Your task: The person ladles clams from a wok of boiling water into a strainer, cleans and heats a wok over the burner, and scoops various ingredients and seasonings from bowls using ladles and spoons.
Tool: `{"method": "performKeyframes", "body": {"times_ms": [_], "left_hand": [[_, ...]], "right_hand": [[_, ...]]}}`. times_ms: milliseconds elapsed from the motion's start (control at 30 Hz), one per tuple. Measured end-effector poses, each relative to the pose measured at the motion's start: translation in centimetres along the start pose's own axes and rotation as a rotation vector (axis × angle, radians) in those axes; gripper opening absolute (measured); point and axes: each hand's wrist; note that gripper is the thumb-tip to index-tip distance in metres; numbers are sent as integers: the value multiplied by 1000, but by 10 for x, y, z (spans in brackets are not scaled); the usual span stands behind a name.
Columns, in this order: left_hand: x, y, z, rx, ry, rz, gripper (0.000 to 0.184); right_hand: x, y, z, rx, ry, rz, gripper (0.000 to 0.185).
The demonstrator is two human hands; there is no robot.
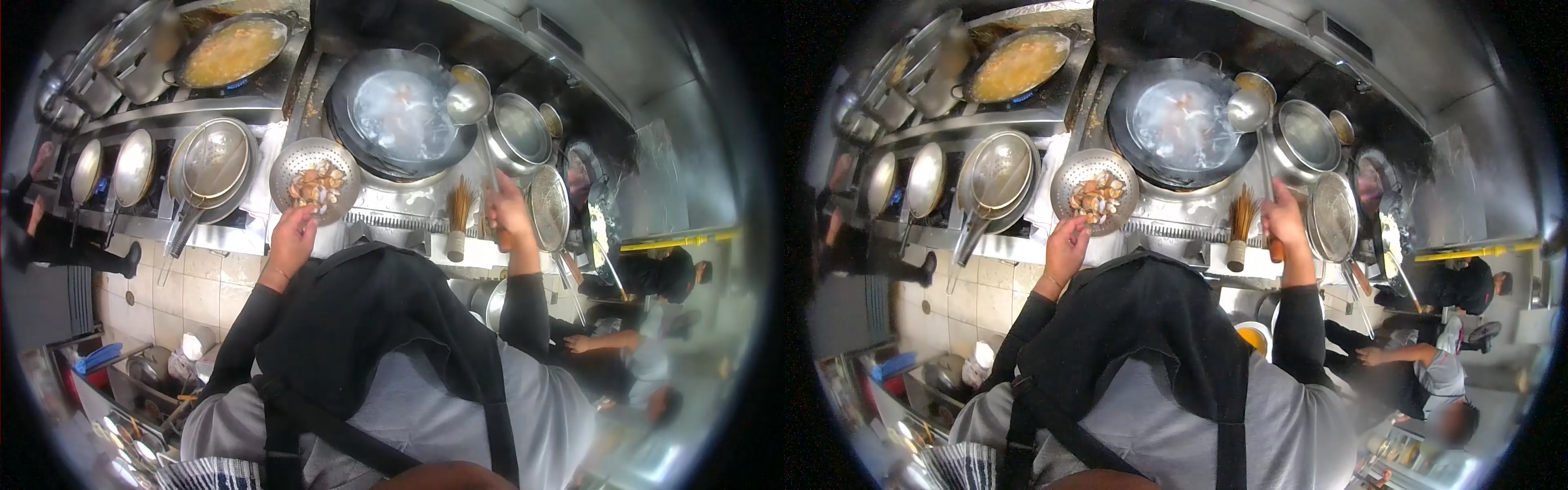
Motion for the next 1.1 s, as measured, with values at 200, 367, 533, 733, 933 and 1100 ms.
{"method": "performKeyframes", "body": {"times_ms": [200,367,533,733,933,1100], "left_hand": [[-1,1,2,-19,1,-32,28],[-1,5,7,-22,-17,-18,28],[-1,11,11,-20,-13,20,29],[8,19,16,-38,-30,52,28],[9,21,17,-34,-36,73,28],[13,19,12,-8,-47,49,29]], "right_hand": [[-3,-35,-53,-166,936,336,71],[-11,-80,-64,-121,970,467,71],[-13,-102,-73,-72,921,388,72],[-6,-66,-78,28,736,179,72],[-19,-37,-58,122,769,140,72],[-27,-6,-55,164,815,256,73]]}}
Point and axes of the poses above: each hand's wrist, its own y-axis away from the middle knuckle, its own z-axis out of the back of the hand, x = y × z, and after that the axes turned 9 degrees about -y, right-handed
